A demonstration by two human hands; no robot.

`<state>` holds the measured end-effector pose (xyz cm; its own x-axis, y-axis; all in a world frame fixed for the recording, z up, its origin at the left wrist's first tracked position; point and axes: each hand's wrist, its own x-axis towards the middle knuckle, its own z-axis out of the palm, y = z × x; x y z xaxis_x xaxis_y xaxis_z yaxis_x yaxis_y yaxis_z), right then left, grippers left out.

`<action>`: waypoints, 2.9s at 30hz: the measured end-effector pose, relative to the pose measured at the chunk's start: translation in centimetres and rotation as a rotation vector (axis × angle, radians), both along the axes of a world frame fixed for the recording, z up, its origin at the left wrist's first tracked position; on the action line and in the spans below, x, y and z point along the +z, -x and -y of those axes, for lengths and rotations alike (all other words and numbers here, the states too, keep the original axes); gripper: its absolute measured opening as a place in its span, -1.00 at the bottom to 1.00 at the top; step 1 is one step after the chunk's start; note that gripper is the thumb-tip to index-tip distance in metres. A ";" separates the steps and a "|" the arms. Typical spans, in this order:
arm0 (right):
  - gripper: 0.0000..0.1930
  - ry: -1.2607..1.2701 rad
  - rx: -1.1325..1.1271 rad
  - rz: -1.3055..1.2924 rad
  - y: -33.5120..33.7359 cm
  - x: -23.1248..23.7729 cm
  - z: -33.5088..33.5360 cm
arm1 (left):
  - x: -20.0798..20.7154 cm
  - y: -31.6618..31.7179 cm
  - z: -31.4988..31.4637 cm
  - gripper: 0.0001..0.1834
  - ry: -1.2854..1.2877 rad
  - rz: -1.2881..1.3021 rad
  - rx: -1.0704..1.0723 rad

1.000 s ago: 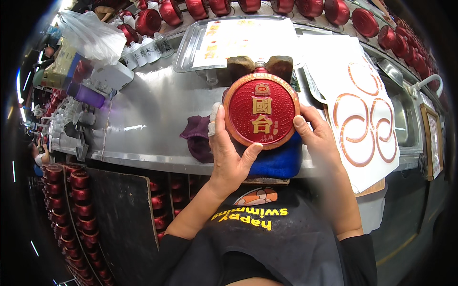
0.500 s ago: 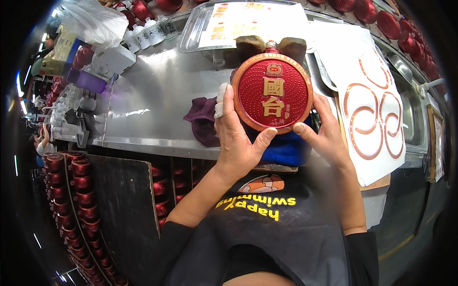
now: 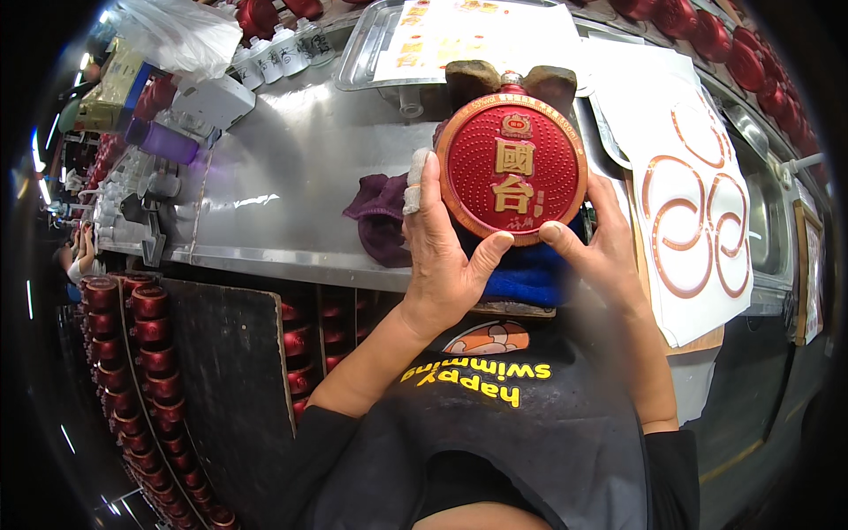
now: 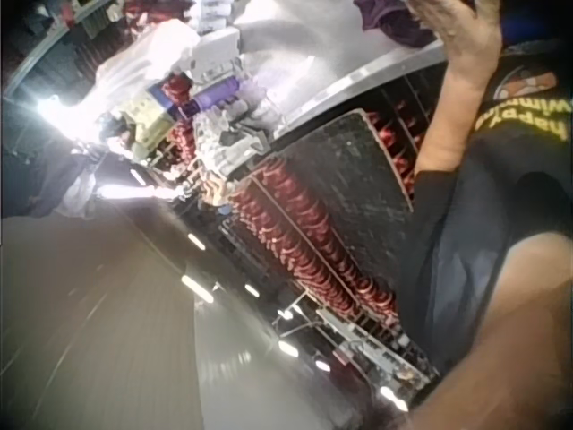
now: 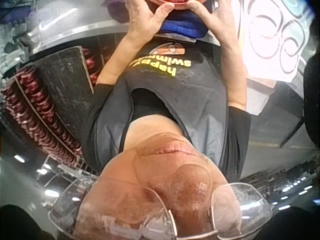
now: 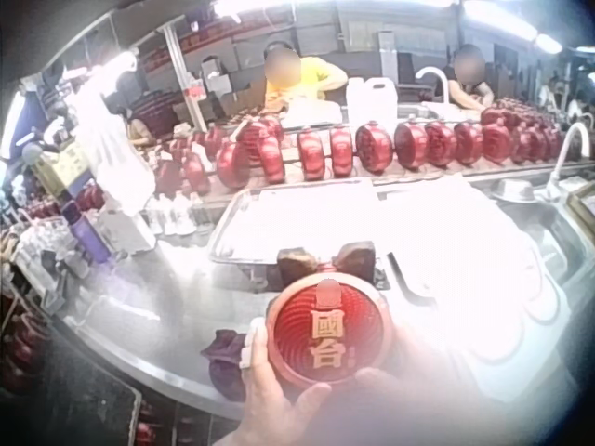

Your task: The person applies gold circular stickers to red spherical ornaments. They peel each sticker from a backing sheet, place it on the ornament's surface, and smooth it with a cloth. The person repeats this process for multiple ornaments, handling them one at a time.

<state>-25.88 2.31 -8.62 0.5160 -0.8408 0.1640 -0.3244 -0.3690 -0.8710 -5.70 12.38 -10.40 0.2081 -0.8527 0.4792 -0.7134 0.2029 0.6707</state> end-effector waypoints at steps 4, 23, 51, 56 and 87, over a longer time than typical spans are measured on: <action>-0.05 0.016 0.013 0.014 0.2 -0.2 0.3 | 0.1 0.0 -0.2 0.11 -0.031 -0.051 -0.035; -0.12 0.075 0.063 0.101 0.3 -0.6 0.7 | -0.1 -0.1 -0.2 0.17 -0.023 0.003 -0.026; -0.10 0.076 -0.010 -0.034 -0.7 0.5 -0.8 | -1.2 -0.4 -0.3 -0.03 0.074 -0.141 -0.001; -0.11 0.048 -0.020 -0.010 -0.9 0.5 -1.0 | -0.9 -0.7 -0.1 0.08 0.029 -0.244 -0.032; -0.09 0.075 -0.032 -0.049 -1.0 0.6 -1.1 | 0.1 -3.3 2.3 -0.20 0.030 -0.606 -0.069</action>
